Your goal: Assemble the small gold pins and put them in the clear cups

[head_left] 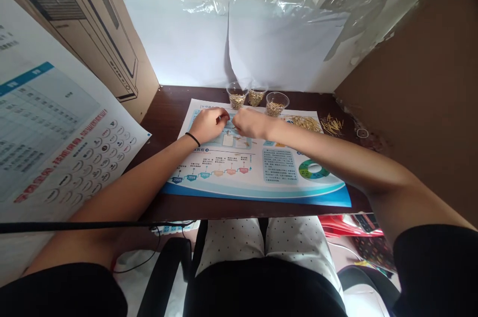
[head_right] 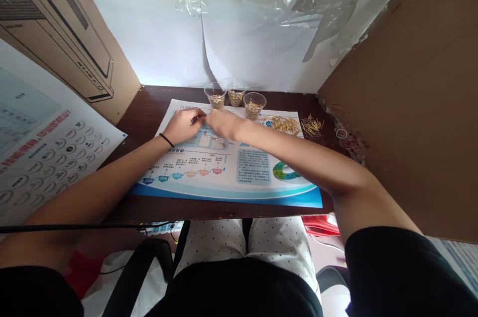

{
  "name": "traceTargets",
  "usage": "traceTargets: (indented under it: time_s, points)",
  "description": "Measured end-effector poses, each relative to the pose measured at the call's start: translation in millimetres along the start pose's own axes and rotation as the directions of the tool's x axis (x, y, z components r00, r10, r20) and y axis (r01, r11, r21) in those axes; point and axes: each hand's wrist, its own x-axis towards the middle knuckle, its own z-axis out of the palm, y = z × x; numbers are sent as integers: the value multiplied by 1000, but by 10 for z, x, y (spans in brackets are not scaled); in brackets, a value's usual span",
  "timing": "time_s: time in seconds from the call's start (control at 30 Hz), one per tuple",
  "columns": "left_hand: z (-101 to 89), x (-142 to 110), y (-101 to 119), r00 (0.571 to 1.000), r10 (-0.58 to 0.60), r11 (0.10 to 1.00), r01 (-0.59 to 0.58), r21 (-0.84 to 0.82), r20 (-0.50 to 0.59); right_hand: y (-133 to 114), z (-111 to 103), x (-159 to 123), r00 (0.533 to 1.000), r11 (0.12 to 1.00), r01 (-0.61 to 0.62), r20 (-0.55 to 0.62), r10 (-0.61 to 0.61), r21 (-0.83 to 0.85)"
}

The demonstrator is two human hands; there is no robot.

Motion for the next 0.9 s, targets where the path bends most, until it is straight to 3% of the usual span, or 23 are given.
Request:
traceTargets:
  time_s: [0.27,0.4,0.47,0.53,0.6,0.67,0.8,0.9]
  points:
    - [0,7,-7,999,13,999,-14,36,44,-133,-20,39,999,999,-41,-24,41,3]
    - [7,2,-20,999,32,999,-32,12,37,-67,-56,-2,984,951,-181,46,175,251]
    - [9,-6,-24,998,50,999,-50,-10,37,44,-58,-43,967,827,-254,146,208,501]
    - [10,-15,-24,998,60,998,-59,-30,35,185,-71,-89,958,645,-286,200,205,708]
    - [10,-19,-20,998,60,997,-58,-42,36,331,-130,-124,959,498,-275,194,209,822]
    - [8,-20,-14,998,51,998,-49,-36,48,458,-256,-134,958,430,-232,129,254,872]
    - [-2,-22,-5,996,30,1000,-30,-3,80,579,-591,-44,909,465,-194,-20,417,864]
    - [-9,-25,-4,995,33,999,-33,2,97,542,-718,93,887,597,-286,-29,461,749]
